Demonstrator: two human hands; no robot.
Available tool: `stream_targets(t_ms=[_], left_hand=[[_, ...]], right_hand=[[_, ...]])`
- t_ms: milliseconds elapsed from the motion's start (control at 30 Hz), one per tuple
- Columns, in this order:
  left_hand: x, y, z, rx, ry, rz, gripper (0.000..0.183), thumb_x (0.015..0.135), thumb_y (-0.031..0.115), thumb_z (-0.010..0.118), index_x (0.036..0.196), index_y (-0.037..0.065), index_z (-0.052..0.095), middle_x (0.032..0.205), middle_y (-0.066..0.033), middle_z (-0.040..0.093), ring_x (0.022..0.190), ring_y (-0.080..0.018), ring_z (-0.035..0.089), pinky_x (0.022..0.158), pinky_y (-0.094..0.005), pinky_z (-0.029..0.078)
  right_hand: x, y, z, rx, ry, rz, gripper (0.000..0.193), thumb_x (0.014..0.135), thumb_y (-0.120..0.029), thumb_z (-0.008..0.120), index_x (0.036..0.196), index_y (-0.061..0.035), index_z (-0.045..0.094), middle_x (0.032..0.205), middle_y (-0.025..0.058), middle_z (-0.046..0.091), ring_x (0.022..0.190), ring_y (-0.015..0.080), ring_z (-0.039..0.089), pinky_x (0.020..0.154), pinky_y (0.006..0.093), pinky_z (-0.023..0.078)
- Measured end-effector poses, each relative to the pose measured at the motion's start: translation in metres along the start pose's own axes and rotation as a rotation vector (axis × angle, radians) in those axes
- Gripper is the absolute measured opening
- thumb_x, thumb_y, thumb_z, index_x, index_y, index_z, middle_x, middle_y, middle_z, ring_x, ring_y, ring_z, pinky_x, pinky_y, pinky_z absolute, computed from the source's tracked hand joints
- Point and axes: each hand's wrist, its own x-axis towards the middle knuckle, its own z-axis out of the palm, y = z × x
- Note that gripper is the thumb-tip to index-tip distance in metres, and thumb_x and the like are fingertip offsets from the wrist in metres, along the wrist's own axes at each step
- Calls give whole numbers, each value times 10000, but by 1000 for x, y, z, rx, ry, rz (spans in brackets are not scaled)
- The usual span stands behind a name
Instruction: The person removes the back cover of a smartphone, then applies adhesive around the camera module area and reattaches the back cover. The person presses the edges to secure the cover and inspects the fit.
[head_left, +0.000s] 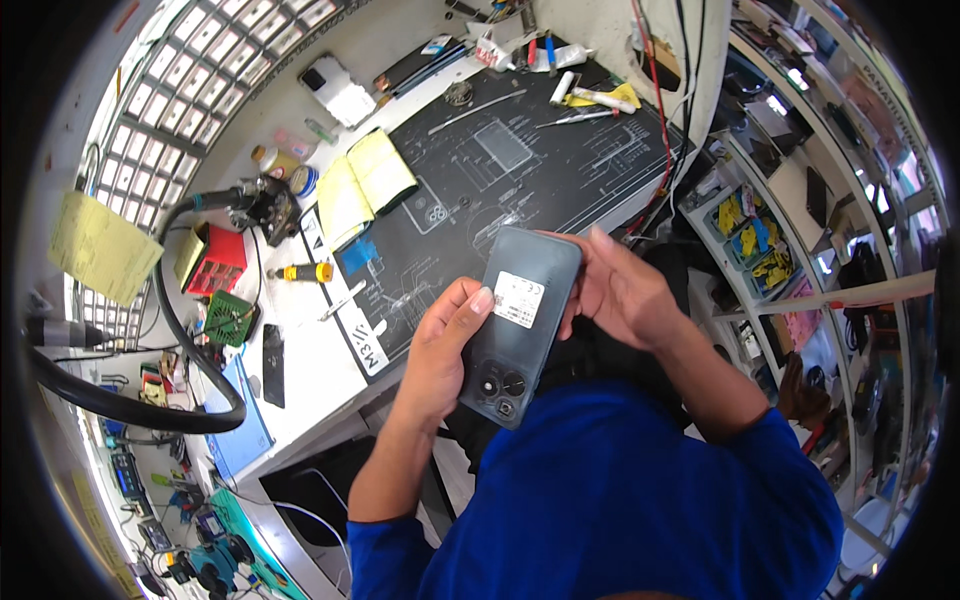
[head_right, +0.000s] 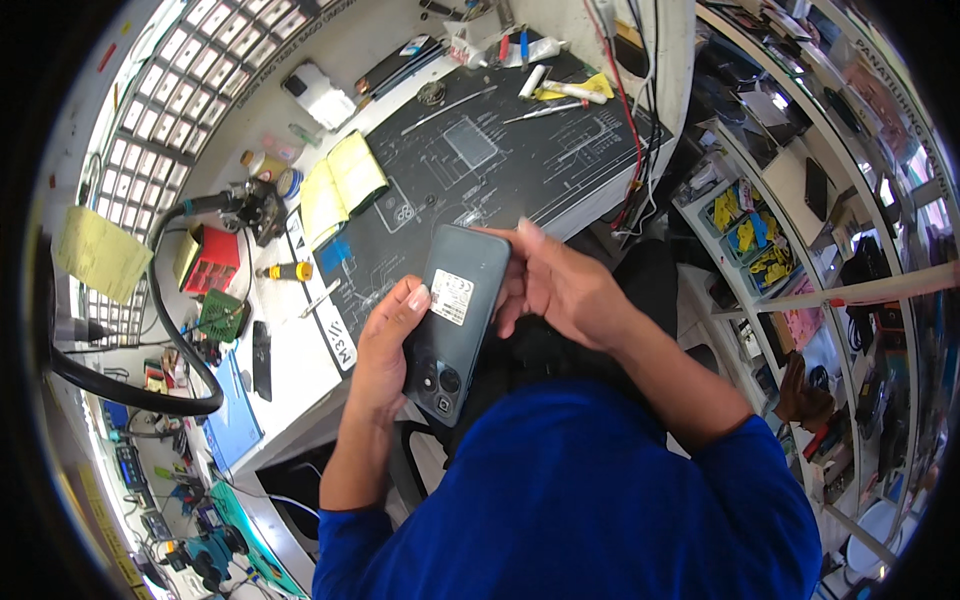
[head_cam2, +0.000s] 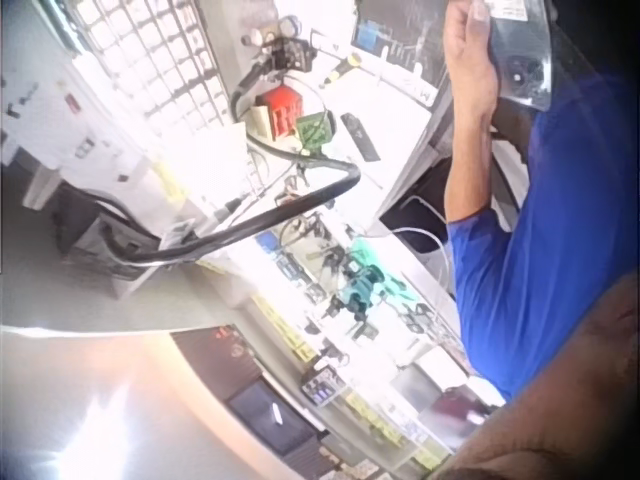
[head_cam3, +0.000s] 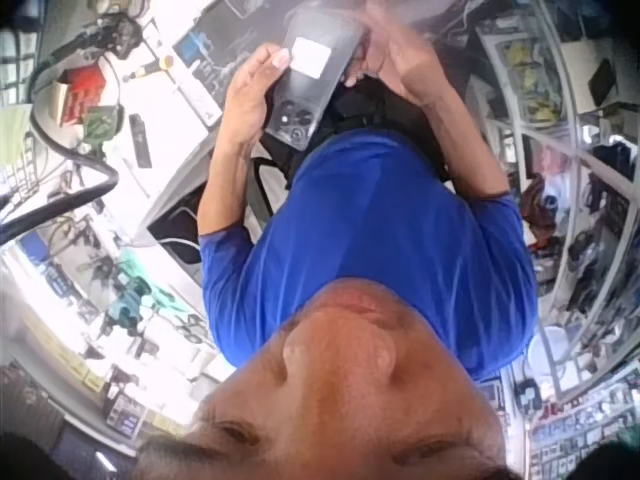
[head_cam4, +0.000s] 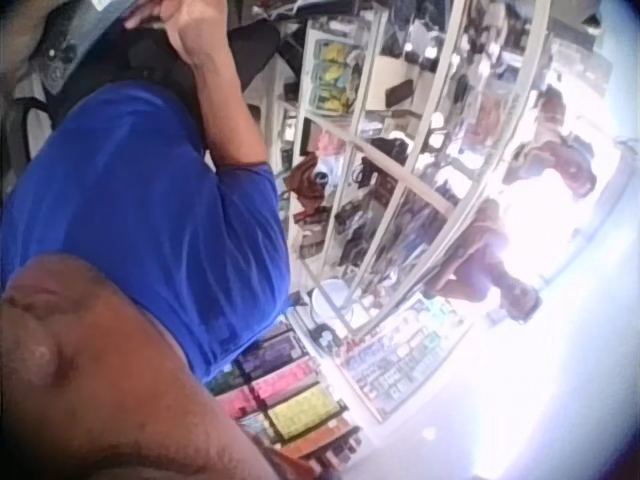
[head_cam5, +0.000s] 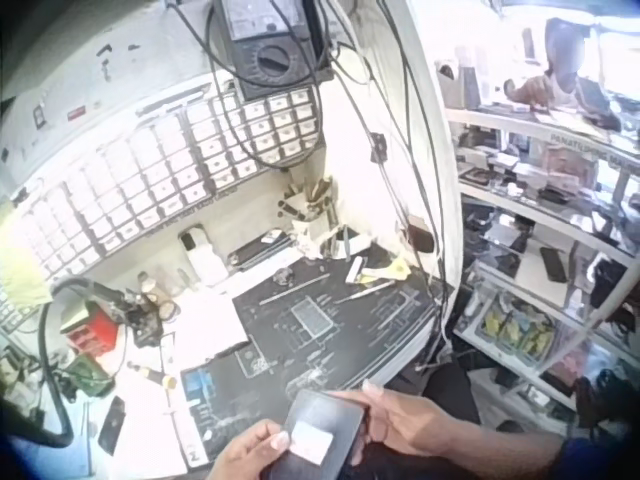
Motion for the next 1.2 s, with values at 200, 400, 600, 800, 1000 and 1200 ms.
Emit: stream_targets(t_ms=[200,400,600,800,1000,1200], left_hand=[[23,-33,52,-158,383,522,252,1120,338,563,1066,92,545,1011,-18,645,918,-59,575,870,-255,484],[32,-24,39,420,430,763,709,929,305,837,1463,36,456,1374,-118,574,1235,-192,555,1069,-375,436],[19,43,30,1072,52,675,1058,662,214,1000,1531,28,426,1363,-91,549,1257,-232,542,1115,-366,403],[28,44,42,883,-88,439,782,689,254,1002,1305,88,549,1147,-78,585,1057,-208,605,934,-356,506],[41,44,64,869,-167,386,812,654,261,1023,1240,78,491,1058,-53,525,989,-172,558,898,-329,481],[54,28,68,714,-246,373,757,684,279,1013,1189,71,489,1037,-32,519,977,-150,536,895,-313,455]], right_hand=[[-13,39,46,-391,232,-196,634,1069,-277,658,1579,-2,401,1431,89,571,1279,133,557,1075,338,483],[-26,29,45,-448,438,-176,387,1059,-205,654,1384,0,609,1000,69,692,776,99,645,675,288,558],[-49,-5,50,-1063,321,-166,327,1025,-186,656,1310,-28,634,799,158,676,702,308,668,659,422,503],[-64,-16,50,-1284,304,-233,360,988,-174,670,1312,-28,615,819,200,678,719,416,666,661,485,495],[-78,-19,59,-1280,408,-156,373,971,-151,698,1296,17,624,916,179,712,772,373,720,689,415,550],[-91,-15,57,-1379,462,-208,373,974,-149,694,1296,23,619,880,187,704,734,375,709,663,421,542]])
